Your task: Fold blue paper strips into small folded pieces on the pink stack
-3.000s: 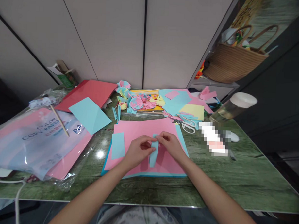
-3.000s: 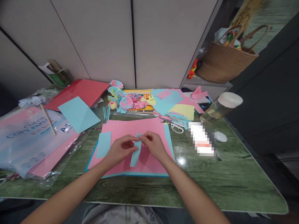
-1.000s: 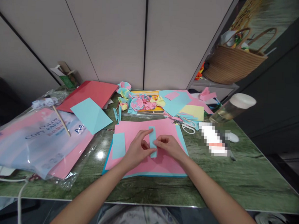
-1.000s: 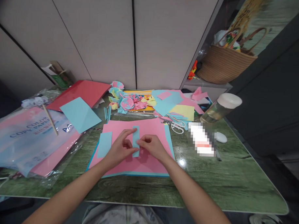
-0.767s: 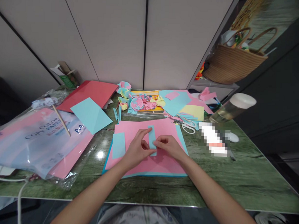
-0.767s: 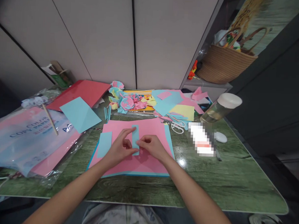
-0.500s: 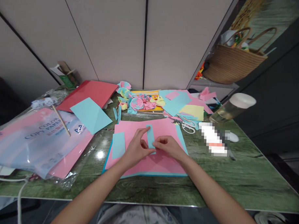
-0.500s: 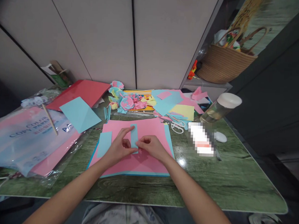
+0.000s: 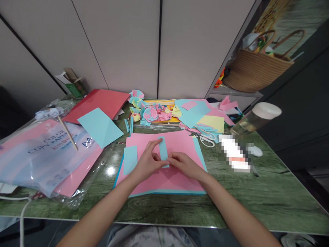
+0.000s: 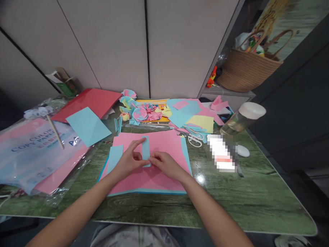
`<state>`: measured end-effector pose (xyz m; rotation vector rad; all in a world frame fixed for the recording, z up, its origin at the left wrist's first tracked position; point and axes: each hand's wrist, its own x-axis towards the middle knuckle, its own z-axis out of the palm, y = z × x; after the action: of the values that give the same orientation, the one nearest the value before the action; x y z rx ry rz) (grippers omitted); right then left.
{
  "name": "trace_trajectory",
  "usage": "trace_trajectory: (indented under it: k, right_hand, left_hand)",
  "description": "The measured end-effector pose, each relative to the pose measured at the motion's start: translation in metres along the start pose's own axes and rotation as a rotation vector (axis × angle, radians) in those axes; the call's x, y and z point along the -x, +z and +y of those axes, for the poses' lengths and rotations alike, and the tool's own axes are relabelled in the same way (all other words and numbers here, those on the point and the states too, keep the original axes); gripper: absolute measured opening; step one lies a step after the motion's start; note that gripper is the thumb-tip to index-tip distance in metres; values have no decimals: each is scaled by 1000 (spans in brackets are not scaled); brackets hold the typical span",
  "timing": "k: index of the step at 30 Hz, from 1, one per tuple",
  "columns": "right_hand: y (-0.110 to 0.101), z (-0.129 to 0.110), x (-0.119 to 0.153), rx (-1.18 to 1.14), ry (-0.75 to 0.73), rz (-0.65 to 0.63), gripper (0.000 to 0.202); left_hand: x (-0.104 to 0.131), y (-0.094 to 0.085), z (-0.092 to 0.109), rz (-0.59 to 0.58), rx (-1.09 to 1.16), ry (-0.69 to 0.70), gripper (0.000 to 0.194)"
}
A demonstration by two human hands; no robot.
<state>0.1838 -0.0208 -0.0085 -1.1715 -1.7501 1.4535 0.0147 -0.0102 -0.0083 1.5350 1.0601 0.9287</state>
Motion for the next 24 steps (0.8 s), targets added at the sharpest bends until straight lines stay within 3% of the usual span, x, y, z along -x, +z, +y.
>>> trace_trajectory:
  k: [24]
  right_hand:
    - [1, -4, 6, 234, -33, -39, 30]
  left_hand:
    - [-5, -3, -4, -3, 18, -52, 72]
